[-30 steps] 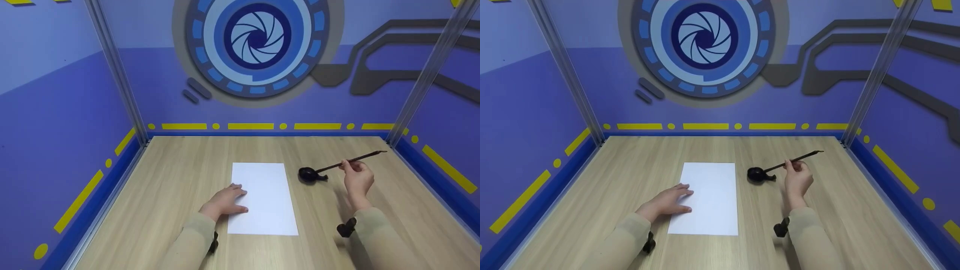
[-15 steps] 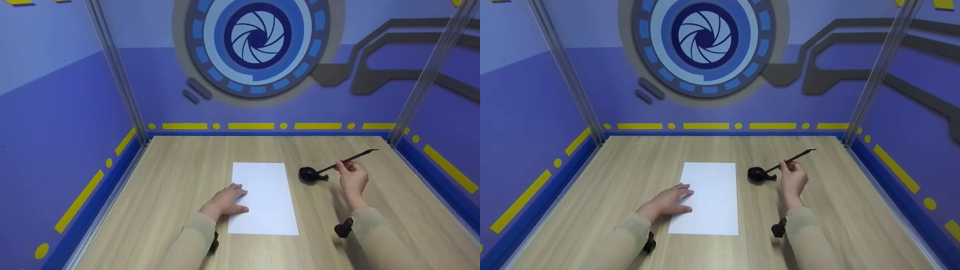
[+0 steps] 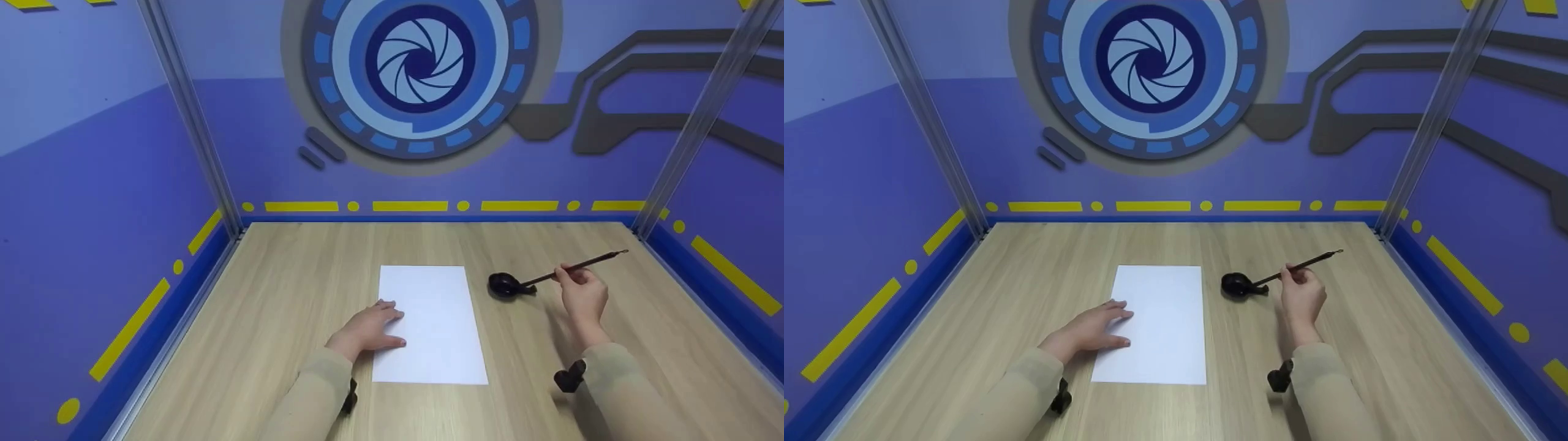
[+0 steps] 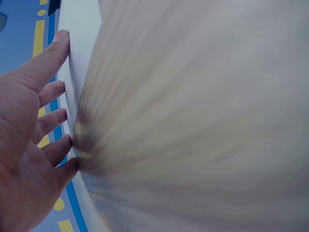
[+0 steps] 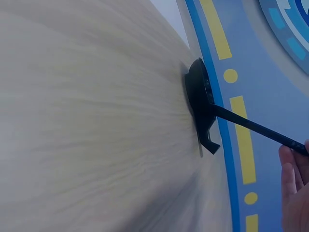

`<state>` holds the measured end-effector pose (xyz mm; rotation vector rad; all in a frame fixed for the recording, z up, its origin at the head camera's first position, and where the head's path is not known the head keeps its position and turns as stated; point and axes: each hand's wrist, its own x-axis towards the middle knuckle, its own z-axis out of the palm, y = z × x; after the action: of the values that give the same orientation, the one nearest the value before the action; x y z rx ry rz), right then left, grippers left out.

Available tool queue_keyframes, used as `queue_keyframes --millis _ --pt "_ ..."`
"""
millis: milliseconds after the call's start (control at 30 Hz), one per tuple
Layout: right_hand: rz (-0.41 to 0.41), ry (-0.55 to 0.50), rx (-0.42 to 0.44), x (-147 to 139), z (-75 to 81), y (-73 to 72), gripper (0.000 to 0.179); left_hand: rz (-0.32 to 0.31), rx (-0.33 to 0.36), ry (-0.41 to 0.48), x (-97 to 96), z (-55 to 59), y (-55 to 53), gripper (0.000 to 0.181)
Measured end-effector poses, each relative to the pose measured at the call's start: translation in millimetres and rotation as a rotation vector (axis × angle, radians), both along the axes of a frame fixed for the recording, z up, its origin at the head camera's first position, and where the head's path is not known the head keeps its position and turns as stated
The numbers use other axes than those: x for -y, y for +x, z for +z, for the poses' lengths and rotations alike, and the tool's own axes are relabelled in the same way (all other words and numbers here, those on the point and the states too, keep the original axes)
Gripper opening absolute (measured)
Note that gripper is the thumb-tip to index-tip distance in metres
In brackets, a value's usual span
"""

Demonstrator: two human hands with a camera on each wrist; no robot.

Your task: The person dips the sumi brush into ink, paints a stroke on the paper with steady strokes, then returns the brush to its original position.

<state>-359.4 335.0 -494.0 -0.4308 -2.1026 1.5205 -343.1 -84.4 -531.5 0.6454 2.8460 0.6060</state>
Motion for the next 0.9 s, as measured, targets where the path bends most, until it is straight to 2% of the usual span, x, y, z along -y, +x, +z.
queue_keyframes --millis 233,467,900 --pt "0.012 -0.064 -0.048 1 5.2 -1.9 0.032 0.004 0.004 -0.003 -0.4 -1.6 -1.4 0.065" --pt "-0.006 -0.083 -0.087 7 1.9 -4.1 0.030 0.011 0.009 0.000 0.0 -2.2 -1.5 0.065" --pt "-0.071 -0.033 0.024 4 -9.2 -5.8 0.030 -0.013 0.000 -0.006 1.7 0.6 -0.8 0.065"
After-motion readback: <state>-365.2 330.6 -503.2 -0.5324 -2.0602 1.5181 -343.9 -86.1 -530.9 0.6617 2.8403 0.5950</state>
